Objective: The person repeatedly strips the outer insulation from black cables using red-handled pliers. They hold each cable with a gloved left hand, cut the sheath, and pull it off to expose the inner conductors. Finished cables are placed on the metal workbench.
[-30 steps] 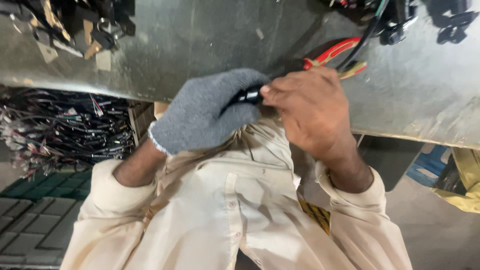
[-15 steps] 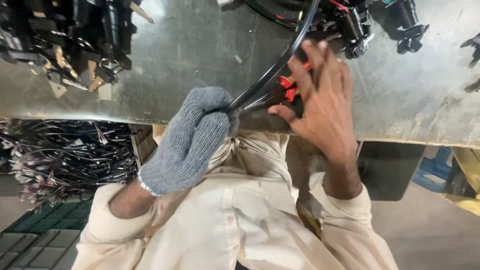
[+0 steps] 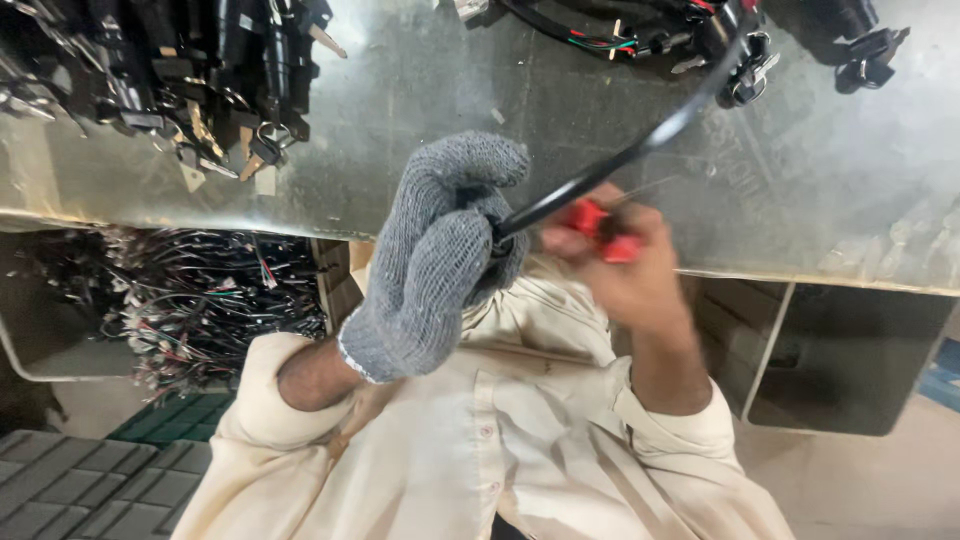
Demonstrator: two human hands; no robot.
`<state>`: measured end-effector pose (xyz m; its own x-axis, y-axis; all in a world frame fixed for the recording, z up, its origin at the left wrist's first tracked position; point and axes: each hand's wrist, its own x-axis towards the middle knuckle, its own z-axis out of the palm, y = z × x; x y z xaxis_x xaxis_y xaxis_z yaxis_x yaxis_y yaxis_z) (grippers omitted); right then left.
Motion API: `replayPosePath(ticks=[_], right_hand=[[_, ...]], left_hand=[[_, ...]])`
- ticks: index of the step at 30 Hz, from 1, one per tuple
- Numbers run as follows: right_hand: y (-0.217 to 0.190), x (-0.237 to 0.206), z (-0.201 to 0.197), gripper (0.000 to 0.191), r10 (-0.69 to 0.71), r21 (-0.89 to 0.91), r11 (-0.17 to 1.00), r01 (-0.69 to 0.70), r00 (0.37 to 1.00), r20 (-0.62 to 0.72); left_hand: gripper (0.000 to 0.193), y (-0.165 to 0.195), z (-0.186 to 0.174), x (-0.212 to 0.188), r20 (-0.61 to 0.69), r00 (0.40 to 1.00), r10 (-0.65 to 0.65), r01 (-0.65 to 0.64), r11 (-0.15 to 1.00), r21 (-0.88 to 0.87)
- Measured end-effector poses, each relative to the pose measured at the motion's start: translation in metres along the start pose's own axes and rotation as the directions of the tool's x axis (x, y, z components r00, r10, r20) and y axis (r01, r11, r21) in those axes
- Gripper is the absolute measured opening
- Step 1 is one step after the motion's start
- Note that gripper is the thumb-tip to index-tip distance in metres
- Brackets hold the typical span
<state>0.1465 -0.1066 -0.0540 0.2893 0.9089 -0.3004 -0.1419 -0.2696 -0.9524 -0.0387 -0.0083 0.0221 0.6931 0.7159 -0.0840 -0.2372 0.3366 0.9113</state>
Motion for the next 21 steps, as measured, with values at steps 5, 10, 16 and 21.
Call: replayPosePath(ticks=[5, 10, 16, 21], right_hand=[[-0.039, 0.01, 0.02, 0.019, -0.667, -0.604, 0.516, 0.607, 0.728, 0.161], [-0.042, 0.018, 0.02, 0.042, -0.587, -0.802, 0.373, 0.467, 0.788, 0.187], [-0.026, 0.026, 0.017, 0.035, -0.623, -0.684, 0.445, 0.578, 0.749, 0.226], [-0.03, 0.025, 0.012, 0.043, -0.645, -0.576, 0.499, 0.647, 0.722, 0.252]], left_hand=[[0.046, 0.0, 0.005, -0.006, -0.065, 0.997, -0.041, 0.044, 0.998, 0.048], [0.042, 0.001, -0.009, -0.012, 0.089, 0.996, 0.008, -0.038, 0.942, 0.333], [0.054, 0.024, -0.019, -0.01, 0.233, 0.959, -0.158, 0.056, 0.918, 0.392], [0.068, 0.013, -0.021, -0.008, 0.292, 0.957, 0.008, -0.173, 0.821, 0.544]])
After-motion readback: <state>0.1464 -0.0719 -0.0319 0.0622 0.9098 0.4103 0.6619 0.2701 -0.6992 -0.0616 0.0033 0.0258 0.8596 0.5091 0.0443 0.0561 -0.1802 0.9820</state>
